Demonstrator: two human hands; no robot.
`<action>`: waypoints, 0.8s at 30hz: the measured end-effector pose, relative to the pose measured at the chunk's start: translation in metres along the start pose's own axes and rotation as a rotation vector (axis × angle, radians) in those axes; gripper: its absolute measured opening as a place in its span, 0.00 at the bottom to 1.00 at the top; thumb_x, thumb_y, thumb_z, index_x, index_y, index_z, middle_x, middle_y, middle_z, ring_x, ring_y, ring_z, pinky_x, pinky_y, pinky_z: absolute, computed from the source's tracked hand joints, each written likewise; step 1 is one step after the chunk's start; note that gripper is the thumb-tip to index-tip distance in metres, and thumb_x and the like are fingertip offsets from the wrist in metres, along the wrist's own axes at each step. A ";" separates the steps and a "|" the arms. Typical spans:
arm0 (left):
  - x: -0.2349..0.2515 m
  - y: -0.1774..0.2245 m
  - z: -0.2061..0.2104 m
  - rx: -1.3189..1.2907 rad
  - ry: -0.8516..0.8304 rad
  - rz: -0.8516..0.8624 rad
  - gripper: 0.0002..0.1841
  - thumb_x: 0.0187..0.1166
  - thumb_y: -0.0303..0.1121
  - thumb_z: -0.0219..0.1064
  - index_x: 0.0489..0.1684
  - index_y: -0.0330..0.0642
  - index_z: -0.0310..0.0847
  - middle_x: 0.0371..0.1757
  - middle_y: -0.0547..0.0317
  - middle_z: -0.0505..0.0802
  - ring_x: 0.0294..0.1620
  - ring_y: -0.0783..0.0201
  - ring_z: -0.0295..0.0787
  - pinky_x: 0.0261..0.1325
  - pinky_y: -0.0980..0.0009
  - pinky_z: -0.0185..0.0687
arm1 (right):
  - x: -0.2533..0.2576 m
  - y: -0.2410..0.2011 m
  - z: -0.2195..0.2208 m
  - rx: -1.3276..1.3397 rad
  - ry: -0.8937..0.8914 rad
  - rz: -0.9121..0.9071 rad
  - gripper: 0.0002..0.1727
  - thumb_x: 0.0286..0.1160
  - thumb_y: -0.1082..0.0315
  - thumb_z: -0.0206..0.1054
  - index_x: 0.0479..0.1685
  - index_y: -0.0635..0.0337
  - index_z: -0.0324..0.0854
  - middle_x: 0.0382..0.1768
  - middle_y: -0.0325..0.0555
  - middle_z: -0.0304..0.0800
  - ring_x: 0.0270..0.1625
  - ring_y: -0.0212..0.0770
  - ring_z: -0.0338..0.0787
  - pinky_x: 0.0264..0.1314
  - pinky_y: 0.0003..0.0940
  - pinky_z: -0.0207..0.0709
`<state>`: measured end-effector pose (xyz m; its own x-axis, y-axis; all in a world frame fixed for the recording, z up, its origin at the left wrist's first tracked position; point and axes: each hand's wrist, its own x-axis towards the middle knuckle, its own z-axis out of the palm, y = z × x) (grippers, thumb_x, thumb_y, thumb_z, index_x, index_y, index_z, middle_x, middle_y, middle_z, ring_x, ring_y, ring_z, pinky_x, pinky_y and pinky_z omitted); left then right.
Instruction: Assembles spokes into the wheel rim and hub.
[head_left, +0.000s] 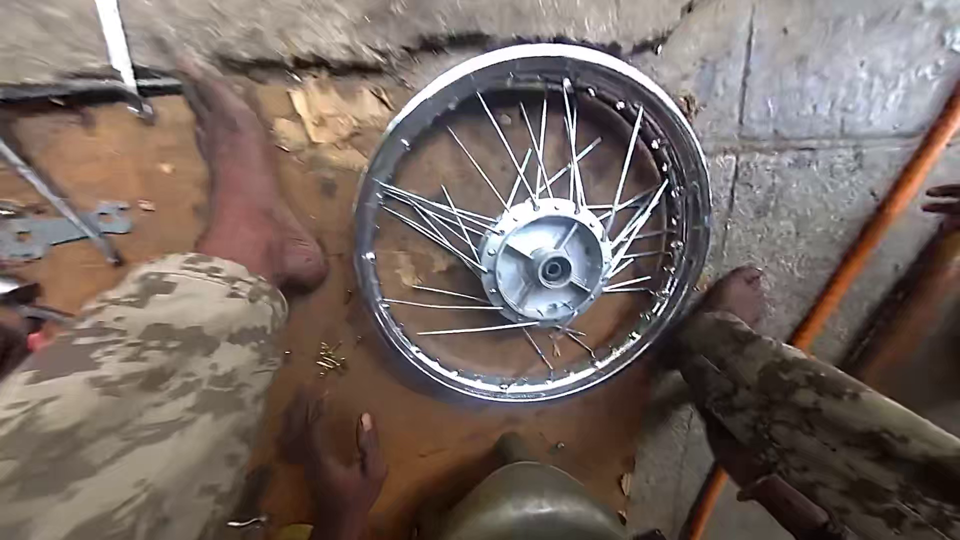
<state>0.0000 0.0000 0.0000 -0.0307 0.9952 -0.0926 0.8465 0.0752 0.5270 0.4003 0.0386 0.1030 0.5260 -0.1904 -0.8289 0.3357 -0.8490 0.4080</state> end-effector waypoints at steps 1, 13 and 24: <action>0.007 0.018 -0.005 -0.010 -0.020 0.048 0.26 0.84 0.52 0.59 0.74 0.45 0.72 0.81 0.45 0.75 0.88 0.52 0.62 0.89 0.52 0.52 | 0.023 0.034 0.002 -0.257 -0.085 -0.193 0.25 0.93 0.68 0.51 0.76 0.83 0.70 0.74 0.79 0.75 0.78 0.67 0.76 0.85 0.55 0.61; 0.090 0.090 0.031 0.109 -0.418 0.442 0.17 0.86 0.38 0.57 0.60 0.47 0.92 0.58 0.58 0.95 0.57 0.57 0.91 0.72 0.46 0.72 | 0.047 -0.057 0.061 0.415 -0.236 -1.086 0.15 0.82 0.59 0.71 0.58 0.58 0.82 0.43 0.38 0.94 0.42 0.30 0.94 0.46 0.30 0.90; 0.063 0.105 0.035 -0.095 -0.641 0.166 0.14 0.84 0.42 0.62 0.58 0.56 0.91 0.46 0.74 0.95 0.44 0.78 0.91 0.50 0.73 0.90 | 0.060 -0.051 0.077 0.622 -0.456 -1.098 0.09 0.83 0.67 0.69 0.53 0.61 0.85 0.40 0.43 0.93 0.37 0.34 0.93 0.45 0.29 0.89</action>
<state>0.1054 0.0685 0.0197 0.4424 0.7625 -0.4721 0.7614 -0.0411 0.6470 0.3547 0.0327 0.0025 -0.1315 0.6861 -0.7155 -0.0594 -0.7259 -0.6852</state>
